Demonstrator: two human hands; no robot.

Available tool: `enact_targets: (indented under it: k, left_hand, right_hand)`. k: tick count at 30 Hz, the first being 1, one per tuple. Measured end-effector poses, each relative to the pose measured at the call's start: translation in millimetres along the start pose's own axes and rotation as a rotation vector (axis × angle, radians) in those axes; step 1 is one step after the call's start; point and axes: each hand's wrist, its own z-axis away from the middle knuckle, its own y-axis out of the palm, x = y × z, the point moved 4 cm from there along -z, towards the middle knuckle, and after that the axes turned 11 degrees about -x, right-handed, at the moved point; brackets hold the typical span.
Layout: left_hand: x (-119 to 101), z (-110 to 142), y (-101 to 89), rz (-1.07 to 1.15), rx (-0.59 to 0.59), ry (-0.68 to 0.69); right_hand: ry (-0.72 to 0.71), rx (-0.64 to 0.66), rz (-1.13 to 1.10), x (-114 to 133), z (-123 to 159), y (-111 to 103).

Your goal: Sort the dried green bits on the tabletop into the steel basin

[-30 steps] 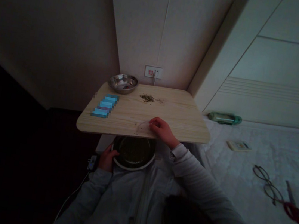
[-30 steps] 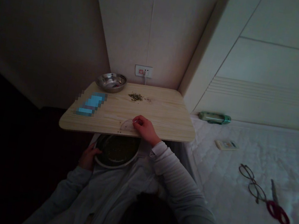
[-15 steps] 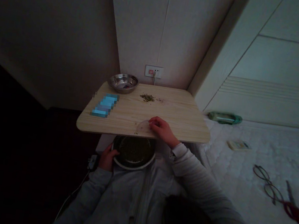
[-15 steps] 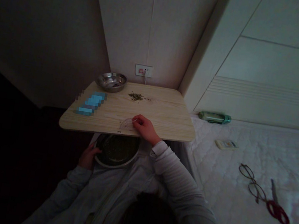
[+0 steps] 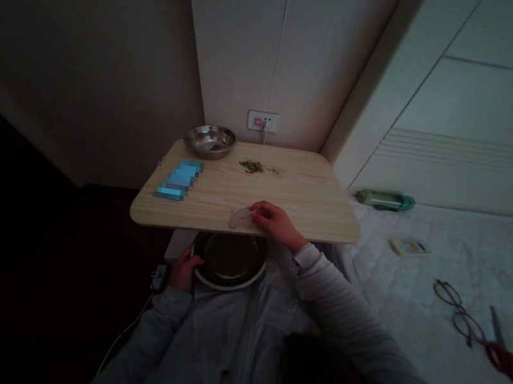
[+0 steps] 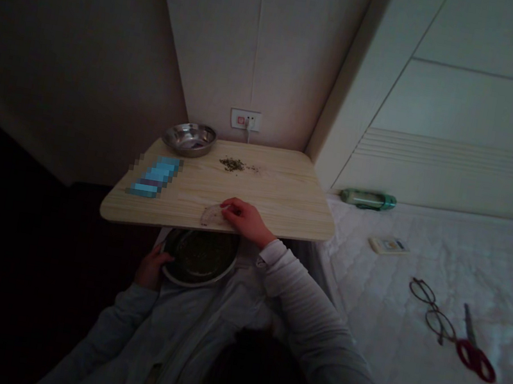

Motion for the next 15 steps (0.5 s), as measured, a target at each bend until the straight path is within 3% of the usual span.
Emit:
enact_targets:
  k: [7,15]
  left_hand:
    - [-8.9,5.9,2.1,-0.018,-0.004,0.027]
    - [1.4,-2.3,-1.8,0.0,-0.004,0.037]
  right_hand:
    - [0.022,-0.046,-0.02,0.0,0.1,-2.7]
    - [0.018,-0.011,-0.052,-2.7,-0.3,0.1]
